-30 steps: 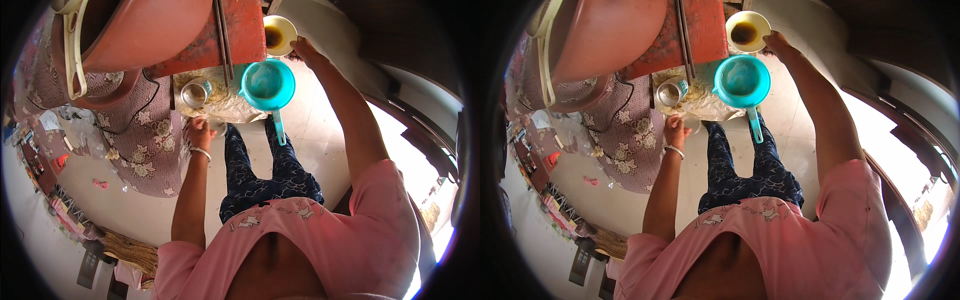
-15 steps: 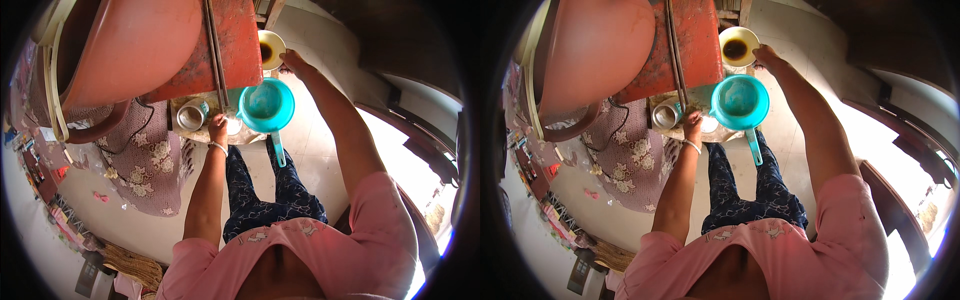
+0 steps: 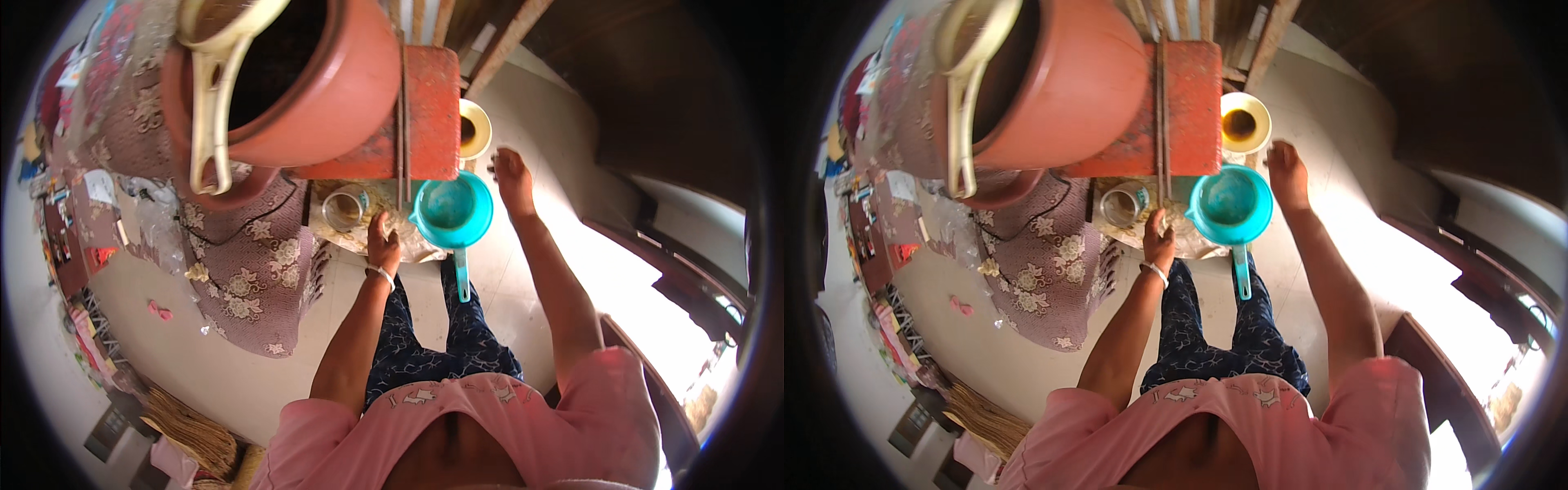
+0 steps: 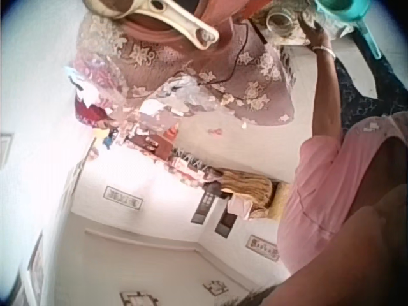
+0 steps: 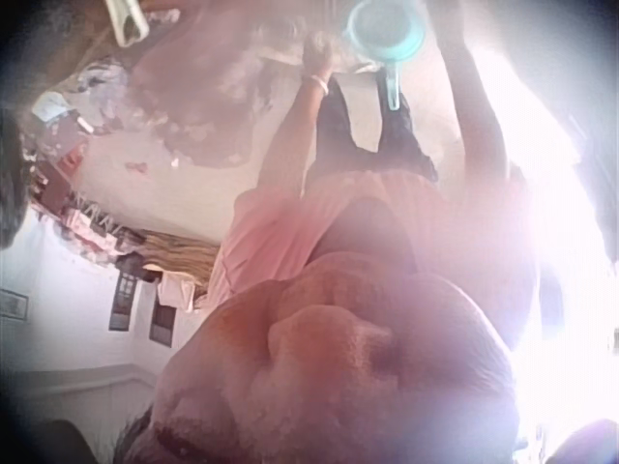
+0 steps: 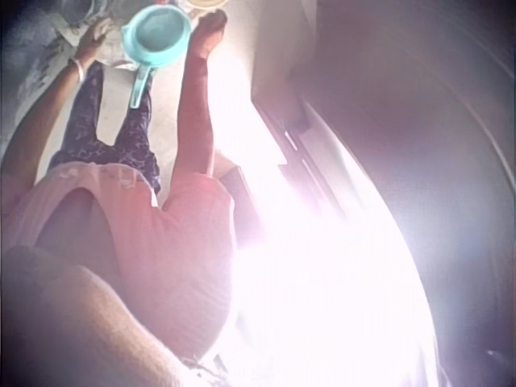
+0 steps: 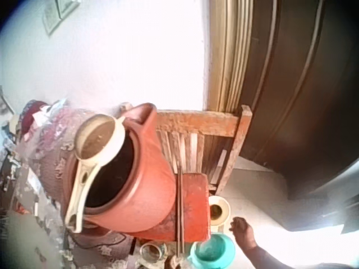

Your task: The person walks to an outdoor area, rinses a small jar with water from buckets, and washes their hands in a basin. They then enter a room, place the jar on a table, and pour liquid from a brown pitcher into the jar using a strainer. Finally, they close the jar with a lid.

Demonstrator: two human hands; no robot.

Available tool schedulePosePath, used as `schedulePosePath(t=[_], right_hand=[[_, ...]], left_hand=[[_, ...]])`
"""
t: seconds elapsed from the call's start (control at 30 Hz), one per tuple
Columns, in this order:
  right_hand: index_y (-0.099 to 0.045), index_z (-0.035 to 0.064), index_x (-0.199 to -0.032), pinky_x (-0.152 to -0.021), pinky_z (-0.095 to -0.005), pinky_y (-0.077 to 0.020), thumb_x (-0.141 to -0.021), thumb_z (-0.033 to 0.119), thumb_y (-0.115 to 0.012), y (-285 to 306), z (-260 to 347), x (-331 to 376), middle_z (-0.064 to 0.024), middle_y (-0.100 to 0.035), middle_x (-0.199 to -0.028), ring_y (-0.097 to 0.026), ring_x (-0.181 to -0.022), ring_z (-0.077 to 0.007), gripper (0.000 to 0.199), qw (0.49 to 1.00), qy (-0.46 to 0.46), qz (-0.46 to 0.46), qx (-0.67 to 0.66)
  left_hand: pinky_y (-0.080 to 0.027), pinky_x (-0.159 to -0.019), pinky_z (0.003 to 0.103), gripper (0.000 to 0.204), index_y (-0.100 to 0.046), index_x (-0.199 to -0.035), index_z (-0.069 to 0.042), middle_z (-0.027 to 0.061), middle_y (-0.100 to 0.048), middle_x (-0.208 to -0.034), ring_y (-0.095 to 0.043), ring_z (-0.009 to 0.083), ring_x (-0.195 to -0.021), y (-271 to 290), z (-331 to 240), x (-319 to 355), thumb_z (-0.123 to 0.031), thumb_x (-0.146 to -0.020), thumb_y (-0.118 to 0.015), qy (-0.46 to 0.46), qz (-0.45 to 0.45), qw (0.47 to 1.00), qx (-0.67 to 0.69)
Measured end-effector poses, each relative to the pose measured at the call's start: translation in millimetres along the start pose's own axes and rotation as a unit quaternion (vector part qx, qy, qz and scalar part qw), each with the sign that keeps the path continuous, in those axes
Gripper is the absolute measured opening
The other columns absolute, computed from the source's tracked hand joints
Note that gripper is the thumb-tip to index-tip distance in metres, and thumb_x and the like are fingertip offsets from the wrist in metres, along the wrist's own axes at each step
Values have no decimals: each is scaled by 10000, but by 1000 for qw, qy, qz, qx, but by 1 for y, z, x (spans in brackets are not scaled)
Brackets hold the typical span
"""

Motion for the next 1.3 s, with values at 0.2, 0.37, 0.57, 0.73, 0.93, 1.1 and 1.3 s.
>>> schedulePosePath(t=[0.2,0.37,0.57,0.73,0.93,1.1,1.3], right_hand=[[-545,26,-1152,-825,-282,-484,-959,148,-560,-44,163,118,-66,-608,-1016,-603,-902,-156,229,928,-56,231,-288],[-412,15,-1309,-869,-355,-505,-944,398,-564,-110,282,154,-102,-562,-1134,-598,-1051,-237,550,797,-158,376,-445],[-520,32,-1151,-781,-361,-547,-948,432,-528,-143,354,144,-144,-621,-1098,-652,-886,-223,449,736,-148,432,-499],[-552,17,-1012,-607,-267,-550,-982,313,-493,-144,352,139,-96,-642,-861,-657,-714,-166,304,811,-109,395,-418],[-575,-30,-1105,-633,-348,-514,-915,76,-528,-93,306,170,-211,-649,-835,-672,-698,-268,223,950,209,233,-4],[-564,-9,-1170,-705,-363,-534,-844,-41,-506,-74,204,213,-200,-650,-927,-672,-807,-324,332,936,240,226,123],[-537,102,-1264,-658,-400,-555,-785,-8,-579,-79,130,241,-142,-616,-1100,-665,-793,-324,493,902,311,156,256]], left_hand=[[-439,-971,369,338,-552,-1176,-24,167,-564,-1191,-545,295,-1141,45,0,30,-25,-839,-577,48,-7,995,86],[-492,-863,296,239,-568,-1124,-14,102,-643,-1026,-629,202,-967,82,12,50,-58,-890,-579,61,-54,982,168],[-492,-831,270,214,-586,-1094,-20,84,-646,-976,-625,157,-903,127,15,67,-114,-903,-606,72,-42,979,188],[-504,-805,276,215,-596,-1073,-11,79,-645,-970,-621,154,-892,144,45,85,-138,-903,-630,177,-68,953,235],[-493,-708,259,263,-591,-1098,-6,42,-633,-977,-603,131,-822,182,-80,98,-140,-885,-665,174,-56,923,338],[-489,-680,236,263,-589,-1094,-6,52,-651,-909,-606,109,-789,184,-167,107,-80,-855,-669,76,-4,942,327],[-479,-652,244,262,-583,-1007,-63,30,-625,-859,-594,108,-727,103,-119,103,-318,-950,-566,305,83,784,534]])
Point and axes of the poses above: each hand's wrist, its own x-axis away from the middle knuckle, its own y-axis out of the back of the hand, z = x × y, the point moved 7 cm from there along -x, towards the middle knuckle
